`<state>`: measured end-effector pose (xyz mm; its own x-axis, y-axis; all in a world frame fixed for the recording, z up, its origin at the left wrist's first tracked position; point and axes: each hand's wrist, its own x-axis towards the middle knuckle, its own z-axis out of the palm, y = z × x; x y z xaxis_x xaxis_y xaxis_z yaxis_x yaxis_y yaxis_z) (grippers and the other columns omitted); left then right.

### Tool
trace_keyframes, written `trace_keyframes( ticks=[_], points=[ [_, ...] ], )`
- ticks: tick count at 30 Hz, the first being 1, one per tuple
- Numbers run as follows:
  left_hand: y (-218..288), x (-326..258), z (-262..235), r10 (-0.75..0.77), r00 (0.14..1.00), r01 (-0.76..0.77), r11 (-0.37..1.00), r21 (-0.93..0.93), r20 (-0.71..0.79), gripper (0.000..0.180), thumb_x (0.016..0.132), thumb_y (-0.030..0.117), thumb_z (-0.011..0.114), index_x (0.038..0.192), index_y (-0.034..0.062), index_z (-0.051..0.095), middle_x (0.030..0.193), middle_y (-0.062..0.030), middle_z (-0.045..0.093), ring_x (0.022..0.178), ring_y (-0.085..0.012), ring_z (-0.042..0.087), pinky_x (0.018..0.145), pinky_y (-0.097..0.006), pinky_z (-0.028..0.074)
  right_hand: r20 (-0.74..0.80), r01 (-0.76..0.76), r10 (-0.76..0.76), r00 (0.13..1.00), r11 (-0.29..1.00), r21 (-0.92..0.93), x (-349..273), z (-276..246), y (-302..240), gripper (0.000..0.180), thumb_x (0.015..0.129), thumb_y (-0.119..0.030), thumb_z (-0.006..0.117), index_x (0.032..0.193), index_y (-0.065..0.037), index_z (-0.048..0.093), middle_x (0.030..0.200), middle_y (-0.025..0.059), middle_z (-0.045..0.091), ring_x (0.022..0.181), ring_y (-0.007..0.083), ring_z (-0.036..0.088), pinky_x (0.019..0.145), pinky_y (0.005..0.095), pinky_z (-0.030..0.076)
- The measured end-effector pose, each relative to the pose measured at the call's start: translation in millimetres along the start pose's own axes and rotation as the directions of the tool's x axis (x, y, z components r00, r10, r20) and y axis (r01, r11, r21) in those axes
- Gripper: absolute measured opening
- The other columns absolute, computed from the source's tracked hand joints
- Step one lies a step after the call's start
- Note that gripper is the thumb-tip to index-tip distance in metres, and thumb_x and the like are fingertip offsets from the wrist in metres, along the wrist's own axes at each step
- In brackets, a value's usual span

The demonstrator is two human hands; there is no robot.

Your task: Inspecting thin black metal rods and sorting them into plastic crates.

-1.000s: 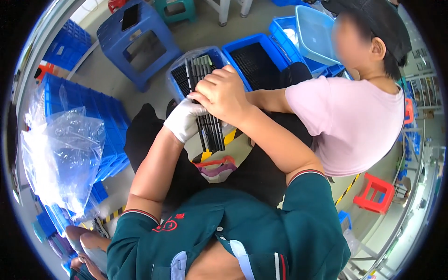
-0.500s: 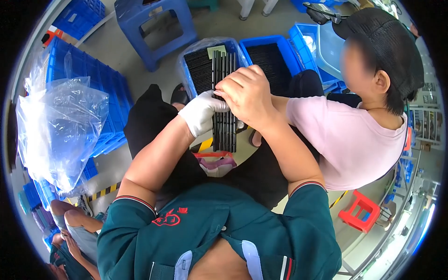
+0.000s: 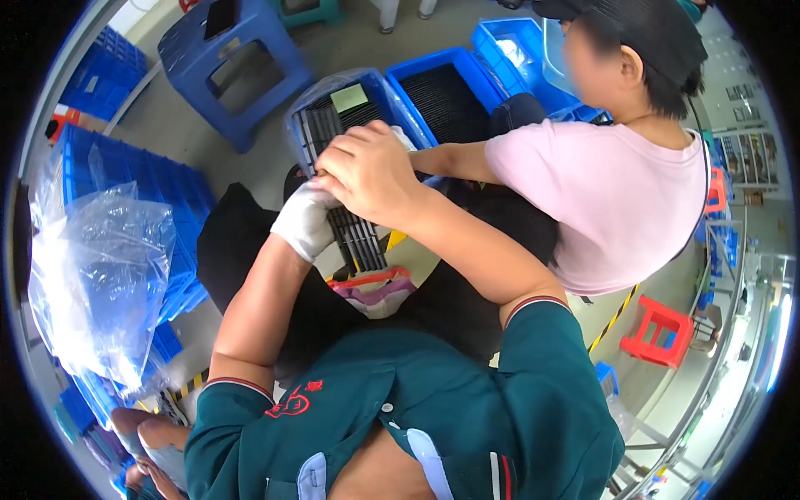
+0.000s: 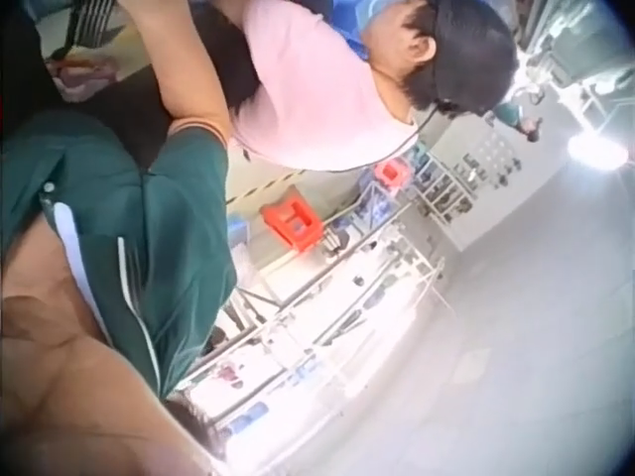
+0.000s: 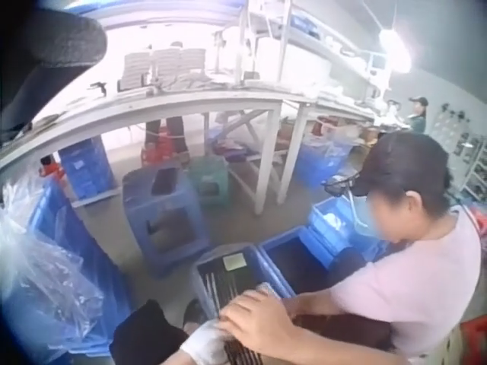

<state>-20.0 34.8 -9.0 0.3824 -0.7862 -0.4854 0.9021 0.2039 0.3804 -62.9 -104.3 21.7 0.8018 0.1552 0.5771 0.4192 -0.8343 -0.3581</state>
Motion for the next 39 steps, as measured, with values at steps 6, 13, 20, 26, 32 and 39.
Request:
trace_keyframes(
  ticks=[6,13,20,26,32,39],
  points=[
    [18,-3,-7,0.124,0.991,-0.117,0.986,0.117,-0.052,0.029,0.091,0.002,0.047,0.12,0.0004,0.049,0.102,-0.0177,0.062,0.09,-0.0328,0.064,0.078,-0.048,0.055,0.018,-0.59,0.633,0.774,0.732,-0.341,5,-2,84,0.036,0.086,-0.027,0.059,0.115,-0.005,0.061,0.088,0.0162,0.069,0.084,0.0324,0.067,0.07,0.0425,0.052],
    [24,-2,1,0.176,0.982,-0.175,0.984,0.02,-0.075,0.027,0.089,-0.003,0.048,0.116,0.0,0.05,0.099,-0.0196,0.061,0.087,-0.034,0.064,0.076,-0.048,0.055,0.17,-0.616,0.923,0.344,0.359,-0.702,-4,7,145,0.022,0.08,-0.014,0.058,0.096,-0.01,0.073,0.105,0.0125,0.069,0.098,0.0308,0.066,0.074,0.0386,0.053],
    [23,-1,0,0.154,0.986,-0.153,0.988,0.029,-0.055,0.028,0.089,-0.003,0.049,0.117,-0.0009,0.049,0.1,-0.0207,0.061,0.089,-0.0343,0.064,0.078,-0.048,0.055,0.273,-0.607,0.951,0.143,0.303,-0.735,-20,14,158,0.026,0.082,-0.013,0.055,0.102,-0.01,0.072,0.11,0.0138,0.067,0.105,0.0301,0.064,0.081,0.0409,0.052],
    [23,-1,0,0.148,0.989,-0.146,0.987,0.071,-0.021,0.031,0.09,0.001,0.048,0.121,0.0003,0.047,0.104,-0.018,0.06,0.092,-0.0329,0.063,0.081,-0.047,0.055,0.218,-0.569,0.665,0.714,0.733,-0.374,18,-2,95,0.024,0.085,-0.022,0.06,0.103,-0.007,0.068,0.093,0.0131,0.069,0.085,0.0292,0.066,0.075,0.0358,0.052],
    [15,9,-4,0.137,0.99,-0.134,0.983,0.128,-0.019,0.032,0.087,0.001,0.052,0.119,0.0002,0.051,0.103,-0.0168,0.063,0.089,-0.0335,0.066,0.079,-0.047,0.057,0.344,-0.422,0.303,0.889,0.833,0.358,22,-21,23,0.031,0.075,-0.007,0.073,0.106,-0.01,0.068,0.085,0.002,0.063,0.078,0.0114,0.061,0.07,0.0247,0.05],
    [5,14,4,0.131,0.991,-0.122,0.977,0.176,-0.035,0.03,0.081,-0.006,0.051,0.11,0.0005,0.057,0.097,-0.0099,0.062,0.086,-0.0235,0.065,0.075,-0.036,0.056,0.03,-0.028,0.025,0.999,0.995,0.1,10,-9,16,0.016,0.072,-0.005,0.069,0.088,-0.007,0.068,0.078,0.0062,0.064,0.075,0.0249,0.062,0.066,0.0348,0.051]
  ],
)
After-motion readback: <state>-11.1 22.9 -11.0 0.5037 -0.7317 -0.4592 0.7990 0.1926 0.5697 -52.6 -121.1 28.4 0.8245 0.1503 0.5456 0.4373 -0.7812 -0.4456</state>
